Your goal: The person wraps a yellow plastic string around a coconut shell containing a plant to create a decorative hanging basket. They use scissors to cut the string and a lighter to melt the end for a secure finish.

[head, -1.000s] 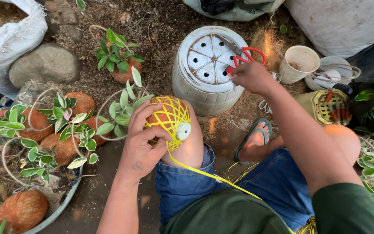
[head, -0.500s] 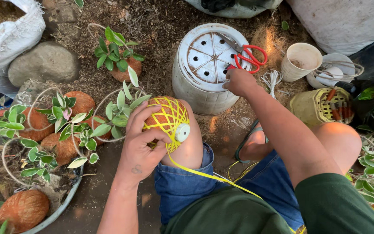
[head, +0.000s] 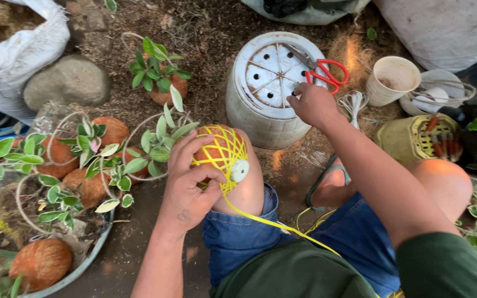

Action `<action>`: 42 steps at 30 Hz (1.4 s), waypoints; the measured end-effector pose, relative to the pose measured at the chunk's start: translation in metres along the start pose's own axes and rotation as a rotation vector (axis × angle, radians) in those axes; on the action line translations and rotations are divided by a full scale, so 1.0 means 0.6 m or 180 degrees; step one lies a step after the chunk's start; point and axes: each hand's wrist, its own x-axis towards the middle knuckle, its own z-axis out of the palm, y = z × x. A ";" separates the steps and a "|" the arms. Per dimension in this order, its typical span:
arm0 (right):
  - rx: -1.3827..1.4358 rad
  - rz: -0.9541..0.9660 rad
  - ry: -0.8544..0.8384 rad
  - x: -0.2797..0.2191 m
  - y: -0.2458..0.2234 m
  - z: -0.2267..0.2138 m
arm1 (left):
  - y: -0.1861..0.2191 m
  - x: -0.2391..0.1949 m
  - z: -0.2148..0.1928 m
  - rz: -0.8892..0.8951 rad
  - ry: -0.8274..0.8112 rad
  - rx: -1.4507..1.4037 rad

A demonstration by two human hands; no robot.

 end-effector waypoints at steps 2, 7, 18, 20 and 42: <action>0.0572 -0.0150 0.0015 -0.043 -0.041 -0.034 | 0.002 0.002 0.001 0.0039 0.0052 0.0071; 0.2444 -0.0838 -0.1358 -0.210 -0.134 -0.101 | 0.012 0.005 0.007 0.0085 0.0082 0.0185; 0.1048 -0.1592 -0.1525 -0.243 -0.212 -0.164 | 0.035 0.008 0.019 0.0257 0.0048 0.0700; 0.1048 -0.1666 -0.1649 -0.246 -0.213 -0.163 | 0.039 0.006 0.021 0.0233 0.0029 0.0769; 0.2702 -0.1411 -0.1280 -0.214 -0.163 -0.038 | -0.005 0.007 0.021 0.0840 0.0229 0.0672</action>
